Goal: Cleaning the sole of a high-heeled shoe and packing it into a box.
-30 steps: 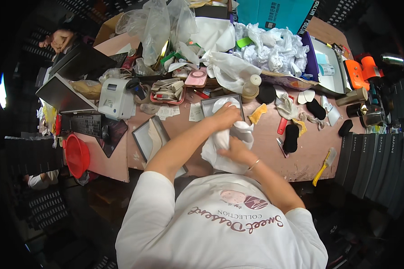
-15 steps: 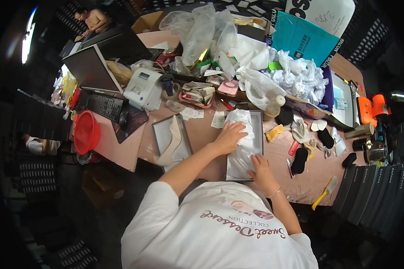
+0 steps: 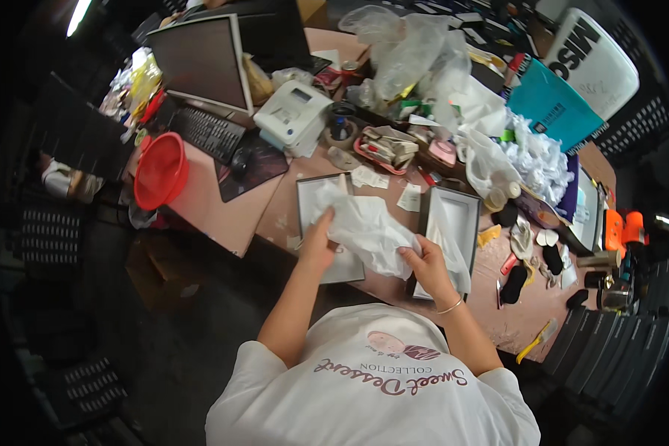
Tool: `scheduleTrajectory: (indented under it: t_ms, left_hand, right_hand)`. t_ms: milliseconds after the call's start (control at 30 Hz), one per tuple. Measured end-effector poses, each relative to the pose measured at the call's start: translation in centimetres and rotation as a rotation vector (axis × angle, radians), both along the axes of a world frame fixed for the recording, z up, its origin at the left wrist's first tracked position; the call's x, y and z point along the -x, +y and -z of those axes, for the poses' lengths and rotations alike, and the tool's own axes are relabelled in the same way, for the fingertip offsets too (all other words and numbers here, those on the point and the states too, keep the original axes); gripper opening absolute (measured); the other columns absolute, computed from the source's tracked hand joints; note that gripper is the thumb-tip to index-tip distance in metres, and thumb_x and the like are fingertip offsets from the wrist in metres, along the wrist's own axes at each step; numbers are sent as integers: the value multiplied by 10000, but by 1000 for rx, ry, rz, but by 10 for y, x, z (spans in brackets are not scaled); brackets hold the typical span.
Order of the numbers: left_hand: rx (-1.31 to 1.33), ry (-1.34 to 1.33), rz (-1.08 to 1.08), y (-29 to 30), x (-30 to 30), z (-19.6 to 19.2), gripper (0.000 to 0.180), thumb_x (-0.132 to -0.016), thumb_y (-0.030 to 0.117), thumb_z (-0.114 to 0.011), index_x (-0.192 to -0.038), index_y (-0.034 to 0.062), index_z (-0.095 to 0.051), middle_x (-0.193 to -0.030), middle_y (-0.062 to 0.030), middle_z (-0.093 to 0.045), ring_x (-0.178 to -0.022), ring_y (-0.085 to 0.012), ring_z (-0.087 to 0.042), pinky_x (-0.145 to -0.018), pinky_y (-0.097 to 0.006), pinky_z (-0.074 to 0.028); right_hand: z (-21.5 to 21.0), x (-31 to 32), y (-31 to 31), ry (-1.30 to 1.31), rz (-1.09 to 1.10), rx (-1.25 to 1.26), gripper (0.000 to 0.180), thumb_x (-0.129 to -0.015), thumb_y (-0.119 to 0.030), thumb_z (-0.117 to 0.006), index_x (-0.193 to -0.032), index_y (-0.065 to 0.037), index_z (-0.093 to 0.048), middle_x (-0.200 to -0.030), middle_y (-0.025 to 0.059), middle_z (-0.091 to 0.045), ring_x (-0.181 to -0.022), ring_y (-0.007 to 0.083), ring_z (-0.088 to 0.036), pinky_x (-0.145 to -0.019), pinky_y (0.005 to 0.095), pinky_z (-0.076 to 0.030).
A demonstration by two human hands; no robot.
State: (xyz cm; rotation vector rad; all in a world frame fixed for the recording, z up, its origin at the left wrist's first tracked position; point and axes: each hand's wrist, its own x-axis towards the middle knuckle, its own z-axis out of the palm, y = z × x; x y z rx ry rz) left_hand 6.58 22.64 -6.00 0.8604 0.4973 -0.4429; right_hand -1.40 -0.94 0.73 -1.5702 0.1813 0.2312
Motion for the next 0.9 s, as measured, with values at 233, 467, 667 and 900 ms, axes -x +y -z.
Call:
scheduleTrajectory:
  t_ms: [233, 467, 667, 900]
  left_hand:
    - [-1089, -394, -252, 128, 50, -11, 680, -934, 356, -613, -1442, 22, -309, -1285, -137, -476, -1077, -183, -531, -847, -345, -487]
    - [-121, -136, -6, 126, 73, -32, 395, -951, 152, -590, -1298, -6, -489, -1138, -83, -601, -1009, -135, -589, -829, -290, -493]
    - [-211, -173, -455, 203, 44, -38, 277, -949, 78, -546, -1204, -31, -548, -1134, -105, -629, -1023, -204, -620, -923, -352, -496]
    - [-264, -340, -412, 203, -11, -80, 197, -947, 100, -573, -1106, -15, -589, -1036, -66, -644, -935, -151, -622, -825, -295, -502]
  right_hand:
    - [0, -35, 93, -321, -95, 349, 584, -827, -41, -699, -1357, -63, -456, -1088, 129, -644, -935, 227, -637, -811, 314, -513]
    - [-2, -31, 187, -228, -634, 30, 842, -843, -127, -689, -1515, -109, -183, -983, 167, -639, -843, 277, -646, -761, 353, -521]
    - [27, -64, 143, 190, -422, 493, 525, -928, -220, -601, -1387, -49, -411, -926, 164, -649, -682, 211, -653, -578, 322, -518]
    - [104, -75, 156, 187, -424, 727, 523, -931, -468, -533, -1279, -81, -482, -1033, 233, -639, -896, 429, -624, -845, 486, -481]
